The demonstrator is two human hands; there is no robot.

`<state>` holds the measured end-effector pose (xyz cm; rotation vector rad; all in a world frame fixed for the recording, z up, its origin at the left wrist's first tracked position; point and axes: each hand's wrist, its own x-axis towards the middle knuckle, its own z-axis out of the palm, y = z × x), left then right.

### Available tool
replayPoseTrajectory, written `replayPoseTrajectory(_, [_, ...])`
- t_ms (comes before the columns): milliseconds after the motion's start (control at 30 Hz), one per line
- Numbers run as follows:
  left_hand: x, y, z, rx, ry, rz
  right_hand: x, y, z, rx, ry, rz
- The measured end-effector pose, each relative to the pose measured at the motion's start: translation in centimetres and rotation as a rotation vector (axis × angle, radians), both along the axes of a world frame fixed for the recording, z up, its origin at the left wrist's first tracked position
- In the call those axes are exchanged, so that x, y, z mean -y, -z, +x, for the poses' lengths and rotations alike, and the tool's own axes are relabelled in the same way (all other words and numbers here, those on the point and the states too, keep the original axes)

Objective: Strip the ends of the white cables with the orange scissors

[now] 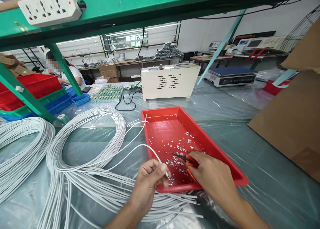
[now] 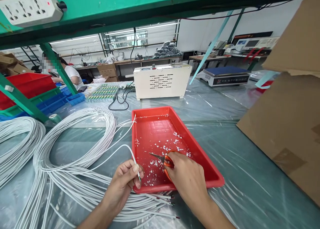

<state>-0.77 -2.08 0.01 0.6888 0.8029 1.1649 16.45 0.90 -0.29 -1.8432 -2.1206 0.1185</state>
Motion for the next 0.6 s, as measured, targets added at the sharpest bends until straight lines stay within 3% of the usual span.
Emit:
replayPoseTrajectory(200, [0.1, -0.6, -0.1, -0.052, 0.020, 0.061, 0.7, -0.4, -0.4, -0.440, -0.170, -0.007])
replayPoseTrajectory(267, [0.1, -0.9, -0.2, -0.110, 0.011, 0.098, 1.3, -0.9, -0.8, -0.653, -0.205, -0.145])
replayPoseTrajectory(400, [0.1, -1.2, -0.5, -0.194, -0.031, 0.152, 2.4, -1.5, -1.3, -0.994, -0.372, -0.583])
replayPoseTrajectory(500, [0.1, -1.2, -0.6, -0.235, -0.055, 0.175, 3.2, -1.7, -1.2, -1.070, -0.491, -0.836])
replayPoseTrajectory(600, [0.0, -1.2, -0.6, -0.280, -0.068, 0.197, 3.9, -1.7, -1.2, -1.031, -0.477, -0.944])
